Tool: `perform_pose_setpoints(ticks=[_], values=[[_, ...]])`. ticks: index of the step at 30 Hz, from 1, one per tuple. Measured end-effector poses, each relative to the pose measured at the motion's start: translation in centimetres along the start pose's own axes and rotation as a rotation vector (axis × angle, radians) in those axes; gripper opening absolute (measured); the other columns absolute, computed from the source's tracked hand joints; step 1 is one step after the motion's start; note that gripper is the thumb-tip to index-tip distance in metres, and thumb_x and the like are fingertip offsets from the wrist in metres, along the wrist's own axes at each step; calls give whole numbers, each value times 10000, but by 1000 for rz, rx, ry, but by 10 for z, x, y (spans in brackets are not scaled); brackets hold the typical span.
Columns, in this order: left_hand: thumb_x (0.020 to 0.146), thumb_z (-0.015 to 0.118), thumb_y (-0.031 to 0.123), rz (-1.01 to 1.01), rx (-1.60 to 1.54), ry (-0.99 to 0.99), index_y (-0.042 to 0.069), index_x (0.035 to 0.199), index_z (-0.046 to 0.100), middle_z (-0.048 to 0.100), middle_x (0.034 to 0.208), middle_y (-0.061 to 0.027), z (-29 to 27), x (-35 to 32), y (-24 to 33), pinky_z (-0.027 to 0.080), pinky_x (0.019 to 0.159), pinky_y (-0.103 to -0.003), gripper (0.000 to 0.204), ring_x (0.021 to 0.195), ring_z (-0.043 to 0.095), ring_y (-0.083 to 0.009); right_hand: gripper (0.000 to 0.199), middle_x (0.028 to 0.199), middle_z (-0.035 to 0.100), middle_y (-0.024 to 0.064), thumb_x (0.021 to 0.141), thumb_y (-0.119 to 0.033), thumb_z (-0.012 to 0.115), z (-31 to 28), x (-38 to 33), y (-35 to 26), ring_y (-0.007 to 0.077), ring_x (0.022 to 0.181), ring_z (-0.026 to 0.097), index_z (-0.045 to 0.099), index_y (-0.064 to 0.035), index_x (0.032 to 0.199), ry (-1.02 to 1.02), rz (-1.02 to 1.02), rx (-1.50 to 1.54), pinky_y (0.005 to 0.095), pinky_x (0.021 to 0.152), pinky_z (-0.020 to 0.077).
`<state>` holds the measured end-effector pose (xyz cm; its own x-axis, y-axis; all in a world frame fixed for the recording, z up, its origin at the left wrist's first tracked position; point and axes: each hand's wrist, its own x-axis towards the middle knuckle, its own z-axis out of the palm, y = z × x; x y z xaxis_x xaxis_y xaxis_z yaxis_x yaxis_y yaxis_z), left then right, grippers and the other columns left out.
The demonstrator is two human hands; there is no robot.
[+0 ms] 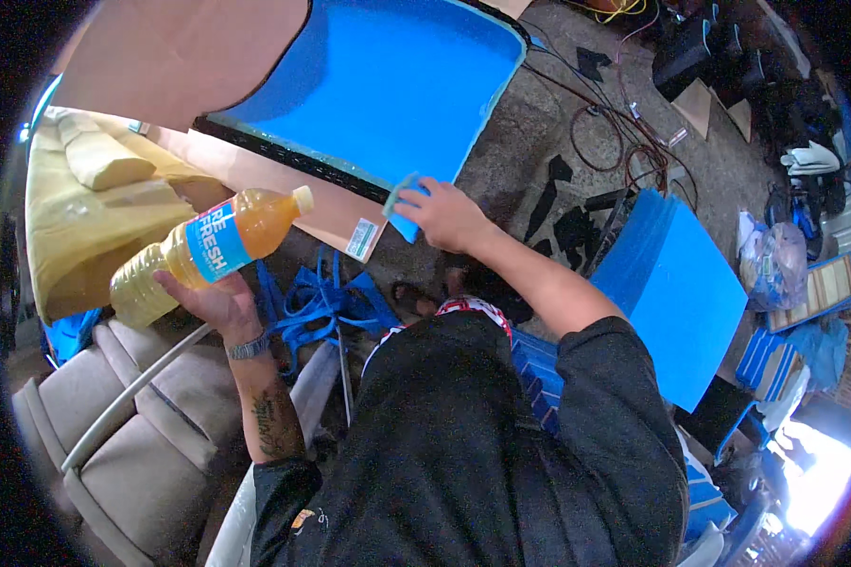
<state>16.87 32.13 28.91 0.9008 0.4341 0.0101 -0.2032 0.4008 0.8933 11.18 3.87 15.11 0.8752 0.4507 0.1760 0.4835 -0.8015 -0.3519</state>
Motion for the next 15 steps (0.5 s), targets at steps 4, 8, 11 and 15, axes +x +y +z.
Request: perform_pose_setpoints(ticks=[4,8,11,15], values=[[856,418,611,-37,-59,48,30,1189,468,560,1146,-131,-31,0,5,411,960,-409,671,1071,545,-253,393,1137,553,26,673,-90,581,-13,-34,7,294,1045,498,577,-135,1064,-218,60,-148,406,825,474],[861,414,604,-76,-110,54,37,1195,469,559,1150,-132,-45,-1,7,414,961,-414,661,1070,548,-258,437,1128,558,16,654,-81,587,-29,-8,-8,292,1055,498,566,-150,1085,-101,59,-123,401,802,473],[863,409,603,-107,-142,56,33,1195,471,556,1156,-135,-42,-4,5,410,966,-419,662,1073,546,-261,445,1123,558,22,648,-74,593,-12,-3,-12,292,1050,499,568,-153,1085,-89,32,-129,404,806,466],[853,407,621,-125,-205,32,27,1199,465,549,1161,-138,-48,0,4,413,960,-418,689,1080,540,-263,424,1116,563,22,653,-76,592,-28,-31,6,288,1040,502,586,-162,1067,-331,114,-259,403,796,466]])
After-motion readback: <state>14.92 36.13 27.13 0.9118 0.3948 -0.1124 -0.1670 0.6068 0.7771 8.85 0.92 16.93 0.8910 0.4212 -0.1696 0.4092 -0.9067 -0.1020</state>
